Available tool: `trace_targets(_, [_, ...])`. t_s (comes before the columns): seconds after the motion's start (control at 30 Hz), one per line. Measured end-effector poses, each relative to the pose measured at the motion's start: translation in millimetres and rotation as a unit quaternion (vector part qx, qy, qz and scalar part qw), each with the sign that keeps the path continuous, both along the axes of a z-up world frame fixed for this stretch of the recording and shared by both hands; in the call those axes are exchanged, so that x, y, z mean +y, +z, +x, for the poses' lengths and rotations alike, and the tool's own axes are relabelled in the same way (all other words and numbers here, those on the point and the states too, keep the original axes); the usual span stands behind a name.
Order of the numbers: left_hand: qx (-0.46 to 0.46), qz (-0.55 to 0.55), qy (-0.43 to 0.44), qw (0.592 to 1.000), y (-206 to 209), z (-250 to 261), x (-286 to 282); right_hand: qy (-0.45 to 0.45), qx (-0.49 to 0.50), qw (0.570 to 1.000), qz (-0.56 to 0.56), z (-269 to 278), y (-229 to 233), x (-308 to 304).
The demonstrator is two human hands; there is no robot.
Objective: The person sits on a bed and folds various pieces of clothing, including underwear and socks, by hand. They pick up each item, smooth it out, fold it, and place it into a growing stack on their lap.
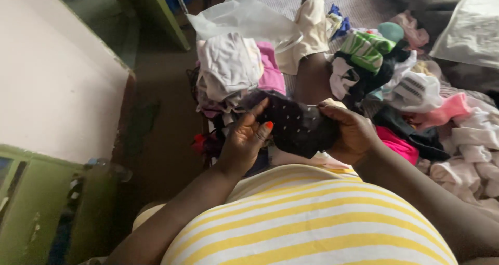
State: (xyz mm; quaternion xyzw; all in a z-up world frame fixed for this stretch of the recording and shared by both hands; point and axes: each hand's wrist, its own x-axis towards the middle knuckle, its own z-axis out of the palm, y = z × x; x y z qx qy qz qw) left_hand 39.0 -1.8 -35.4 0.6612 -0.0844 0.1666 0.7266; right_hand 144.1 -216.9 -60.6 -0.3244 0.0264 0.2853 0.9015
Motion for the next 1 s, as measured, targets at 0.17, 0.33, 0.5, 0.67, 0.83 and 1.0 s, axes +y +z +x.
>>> trace_targets(0.17, [-0.057, 0.055, 0.097, 0.992, -10.9, -1.9, 22.5, -0.013, -0.037, 0.999, -0.013, -6.7, 8.5, 6.5])
trace_targets(0.33, [-0.069, -0.058, 0.05, 0.995, -8.0, 2.0, 22.9, -0.003, -0.016, 0.999, -0.046, -27.5, 36.6, 11.1])
trace_targets(0.5, [0.114, 0.208, 0.125, 0.963, 12.0, -13.4, 18.5, 0.0, -0.007, 0.998, -0.056, -33.5, 45.1, 11.1])
trace_targets(0.67, [0.027, 0.195, 0.155, 0.968, -14.0, -15.7, 23.2, -0.019, -0.139, 0.988, -0.068, -39.0, 34.8, 19.6])
trace_targets(0.83, [0.001, 0.221, 0.061, 0.973, 14.4, -27.5, 1.8, 0.002, -0.189, 0.976, -0.111, -43.8, 39.7, 25.7])
trace_targets(1.0, [-0.019, 0.258, 0.094, 0.961, 10.7, -22.2, 25.0, -0.119, -0.175, 0.971, -0.112, -32.2, 51.9, 14.5])
